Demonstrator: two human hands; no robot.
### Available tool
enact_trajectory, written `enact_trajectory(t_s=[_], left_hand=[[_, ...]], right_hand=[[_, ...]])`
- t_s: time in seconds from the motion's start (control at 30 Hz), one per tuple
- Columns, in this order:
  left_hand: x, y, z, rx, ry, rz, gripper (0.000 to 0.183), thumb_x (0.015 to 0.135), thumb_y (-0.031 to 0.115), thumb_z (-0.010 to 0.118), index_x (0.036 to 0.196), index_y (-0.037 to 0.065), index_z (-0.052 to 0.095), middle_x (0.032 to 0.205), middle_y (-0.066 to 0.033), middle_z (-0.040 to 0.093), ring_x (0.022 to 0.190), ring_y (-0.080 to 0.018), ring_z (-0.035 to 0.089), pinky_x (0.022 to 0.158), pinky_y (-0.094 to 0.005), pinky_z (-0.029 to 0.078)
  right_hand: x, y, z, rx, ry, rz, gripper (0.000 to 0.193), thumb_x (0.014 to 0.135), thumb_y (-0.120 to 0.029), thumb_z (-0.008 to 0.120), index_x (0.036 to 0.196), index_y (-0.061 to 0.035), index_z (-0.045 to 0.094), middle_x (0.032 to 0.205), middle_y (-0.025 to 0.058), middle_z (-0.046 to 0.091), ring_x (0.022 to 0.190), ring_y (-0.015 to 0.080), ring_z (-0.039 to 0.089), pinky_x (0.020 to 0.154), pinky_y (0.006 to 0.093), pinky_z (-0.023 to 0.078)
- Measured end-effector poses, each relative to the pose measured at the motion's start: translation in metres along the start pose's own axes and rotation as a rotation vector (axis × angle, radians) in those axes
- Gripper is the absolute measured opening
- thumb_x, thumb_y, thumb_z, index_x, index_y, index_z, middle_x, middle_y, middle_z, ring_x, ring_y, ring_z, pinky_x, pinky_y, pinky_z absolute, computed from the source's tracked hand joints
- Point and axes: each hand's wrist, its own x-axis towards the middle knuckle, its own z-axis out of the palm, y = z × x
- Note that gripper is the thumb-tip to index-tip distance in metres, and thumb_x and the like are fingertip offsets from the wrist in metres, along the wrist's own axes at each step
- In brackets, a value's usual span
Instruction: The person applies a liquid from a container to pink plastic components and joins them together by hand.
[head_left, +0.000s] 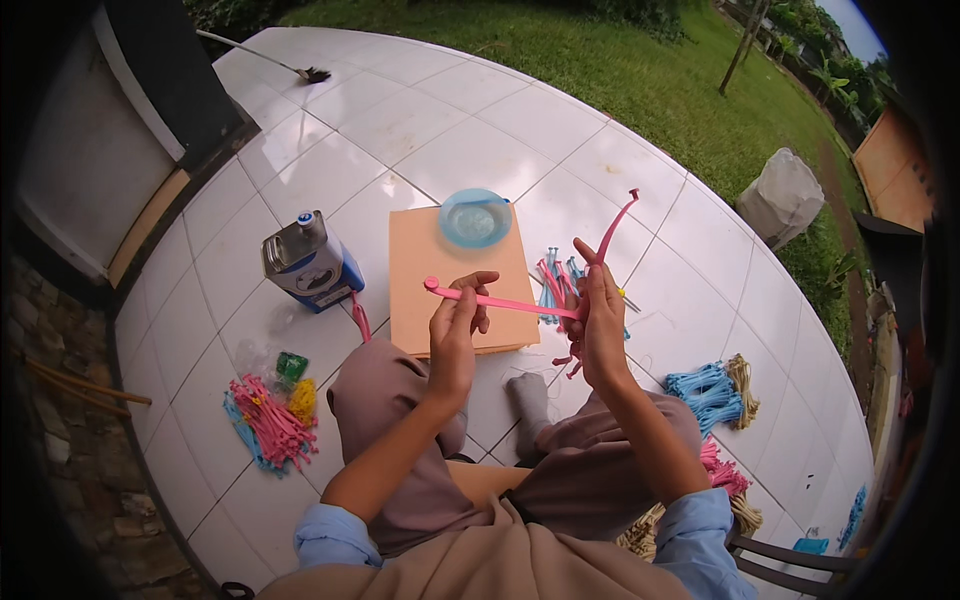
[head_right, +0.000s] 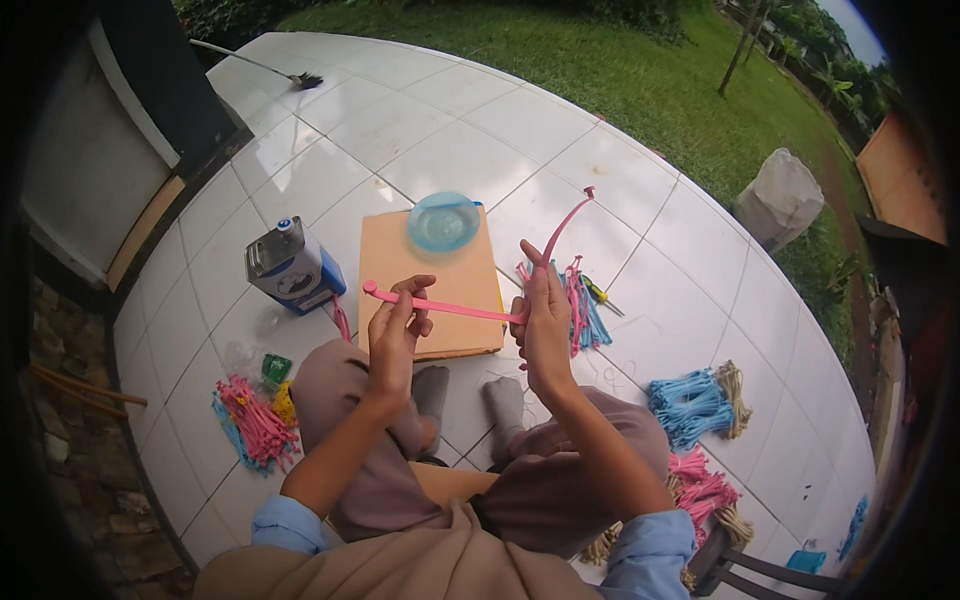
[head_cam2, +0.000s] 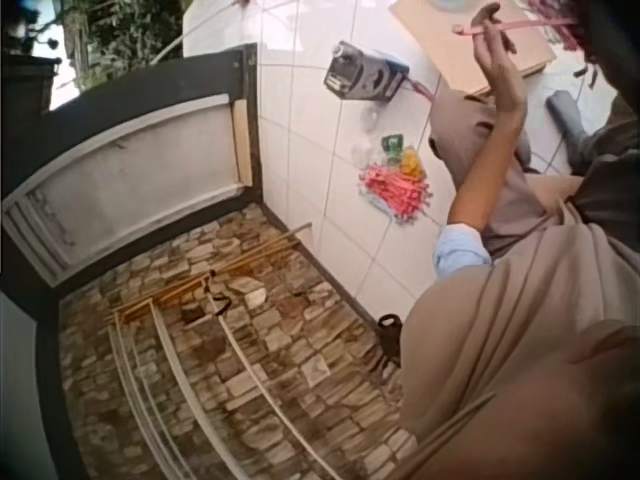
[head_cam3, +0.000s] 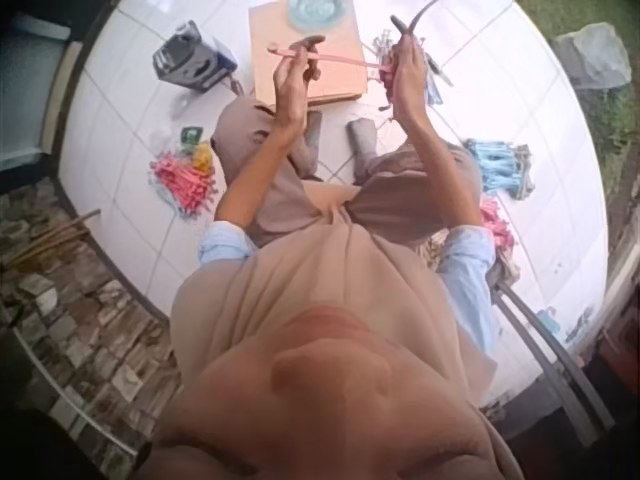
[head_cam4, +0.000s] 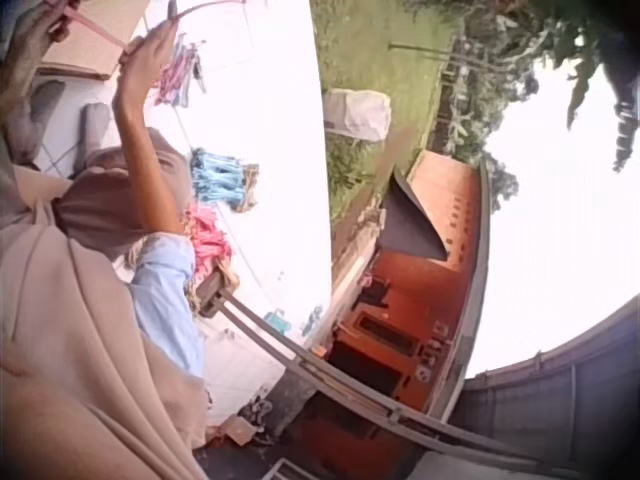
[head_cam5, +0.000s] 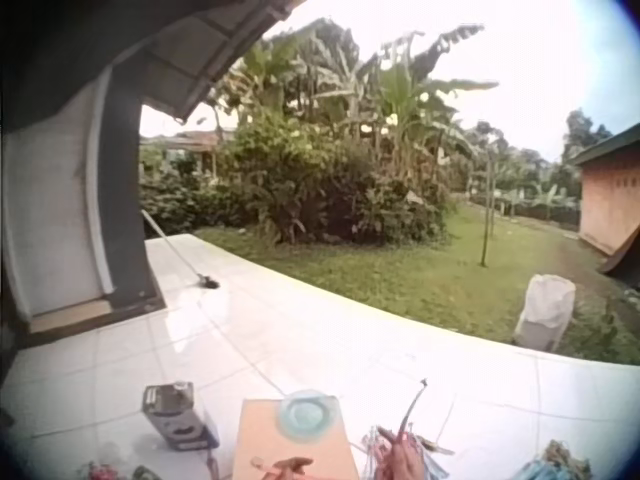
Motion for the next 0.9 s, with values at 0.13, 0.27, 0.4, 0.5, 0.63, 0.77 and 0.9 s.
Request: enact_trajectory(t_s=[0.13,0.27,0.4,0.5,0.63,0.77,0.9], left_hand=[[-0.031,0.028,-0.033,0.109,0.018,0.202,0.044,0.084,0.009,0.053,0.128,0.004,0.045,0.114,-0.0075,0.042,0.101,-0.0142,0.043,0.087,-0.0276,0.038],[-0.027,0.059,-0.043,0.244,0.192,0.516,0.047,0.082,0.007,0.053,0.128,0.005,0.045,0.119,-0.0115,0.042,0.107,-0.0204,0.045,0.093,-0.0333,0.037],[0.024,0.076,-0.008,1.198,-0.477,1.039,0.049,0.081,0.01,0.058,0.128,0.01,0.045,0.124,-0.0086,0.043,0.115,-0.0232,0.042,0.104,-0.0402,0.027],[0.07,0.04,0.003,1.418,-0.48,1.116,0.05,0.079,0.014,0.062,0.126,0.013,0.047,0.12,-0.0044,0.048,0.117,-0.0201,0.042,0.104,-0.0448,0.028],[0.104,-0.005,-0.022,1.39,-0.545,0.905,0.036,0.078,0.019,0.066,0.111,0.011,0.054,0.099,-0.0038,0.06,0.093,-0.0179,0.059,0.081,-0.0364,0.047],[0.114,-0.043,-0.056,0.991,-0.549,0.554,0.02,0.08,0.016,0.065,0.095,0.009,0.054,0.08,-0.0056,0.063,0.065,-0.0214,0.064,0.058,-0.0293,0.051],[0.126,-0.069,-0.071,0.93,-0.465,0.403,0.018,0.079,0.011,0.066,0.092,0.009,0.055,0.082,-0.0049,0.061,0.067,-0.0213,0.064,0.059,-0.0297,0.052]], right_hand=[[0.023,-0.016,-0.034,-0.467,0.134,-0.134,0.052,0.09,-0.018,0.054,0.138,-0.0072,0.034,0.068,-0.0009,0.044,0.056,0.0063,0.039,0.05,0.0227,0.037],[0.045,-0.024,-0.052,-0.756,-0.032,-0.067,0.077,0.081,-0.016,0.066,0.142,-0.0026,0.019,0.07,0.0056,0.051,0.062,0.0127,0.049,0.06,0.0282,0.044],[0.062,-0.03,-0.044,-0.826,-0.343,0.093,0.087,0.077,-0.017,0.071,0.142,-0.0004,0.015,0.074,0.0077,0.054,0.065,0.014,0.051,0.062,0.0283,0.044],[0.078,-0.027,-0.038,-0.883,-0.582,0.064,0.097,0.072,-0.015,0.074,0.144,-0.0037,0.009,0.081,0.0087,0.053,0.074,0.0153,0.052,0.066,0.0289,0.045],[0.094,-0.023,-0.03,-0.894,-0.785,0.114,0.096,0.071,-0.005,0.069,0.145,-0.0129,0.009,0.079,0.0052,0.045,0.071,0.0132,0.051,0.067,0.0275,0.045],[0.123,-0.008,-0.031,-0.609,-0.955,0.229,0.085,0.066,0.007,0.055,0.141,-0.0127,0.02,0.082,0.0017,0.033,0.063,0.0079,0.047,0.058,0.0238,0.043],[0.159,0.035,-0.047,-0.587,-0.921,0.228,0.073,0.066,0.01,0.055,0.13,-0.0093,0.024,0.086,0.0033,0.035,0.066,0.0082,0.048,0.058,0.0214,0.043]])
